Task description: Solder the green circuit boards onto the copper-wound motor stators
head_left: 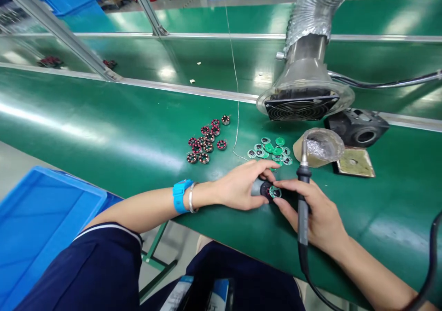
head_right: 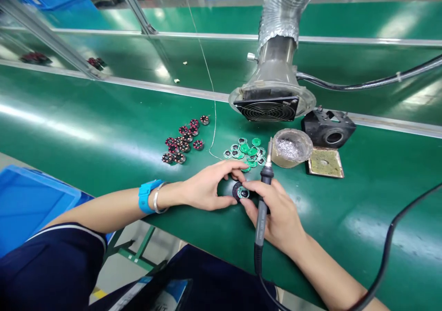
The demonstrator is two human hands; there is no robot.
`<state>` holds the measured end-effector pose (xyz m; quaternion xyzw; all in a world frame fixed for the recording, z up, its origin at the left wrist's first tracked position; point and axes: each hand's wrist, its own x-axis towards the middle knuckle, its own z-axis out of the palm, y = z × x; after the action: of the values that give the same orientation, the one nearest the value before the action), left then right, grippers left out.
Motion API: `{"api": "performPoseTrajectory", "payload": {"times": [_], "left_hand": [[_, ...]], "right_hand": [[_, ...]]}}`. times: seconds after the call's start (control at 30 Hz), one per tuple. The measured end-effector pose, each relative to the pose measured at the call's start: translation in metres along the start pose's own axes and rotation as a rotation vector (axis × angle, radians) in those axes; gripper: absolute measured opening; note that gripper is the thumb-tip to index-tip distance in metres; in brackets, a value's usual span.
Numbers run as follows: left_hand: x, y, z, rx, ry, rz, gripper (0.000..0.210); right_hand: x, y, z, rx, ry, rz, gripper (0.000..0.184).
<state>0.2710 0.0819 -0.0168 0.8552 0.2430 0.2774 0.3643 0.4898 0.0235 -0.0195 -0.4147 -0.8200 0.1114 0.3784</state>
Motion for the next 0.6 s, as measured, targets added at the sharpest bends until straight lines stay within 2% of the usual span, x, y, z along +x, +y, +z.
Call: {"api": "performPoseTrajectory", "payload": {"times": [0.13, 0.33, 0.6], "left_hand": [[-0.003, -0.004, 0.003, -0.007, 0.022, -0.002, 0.064], [-0.002, -0.009, -0.008, -0.082, 0.018, 0.007, 0.011], [0.009, -0.013, -0.016, -0.239, -0.088, -0.073, 0.008]], "right_hand": [[0.000, 0.002, 0.004, 0.016, -0.023, -0.013, 0.040], [-0.001, 0.000, 0.003, 0.041, -0.015, -0.009, 0.046], [0.000, 0.001, 0.006, 0.040, -0.018, 0.006, 0.043]]}}
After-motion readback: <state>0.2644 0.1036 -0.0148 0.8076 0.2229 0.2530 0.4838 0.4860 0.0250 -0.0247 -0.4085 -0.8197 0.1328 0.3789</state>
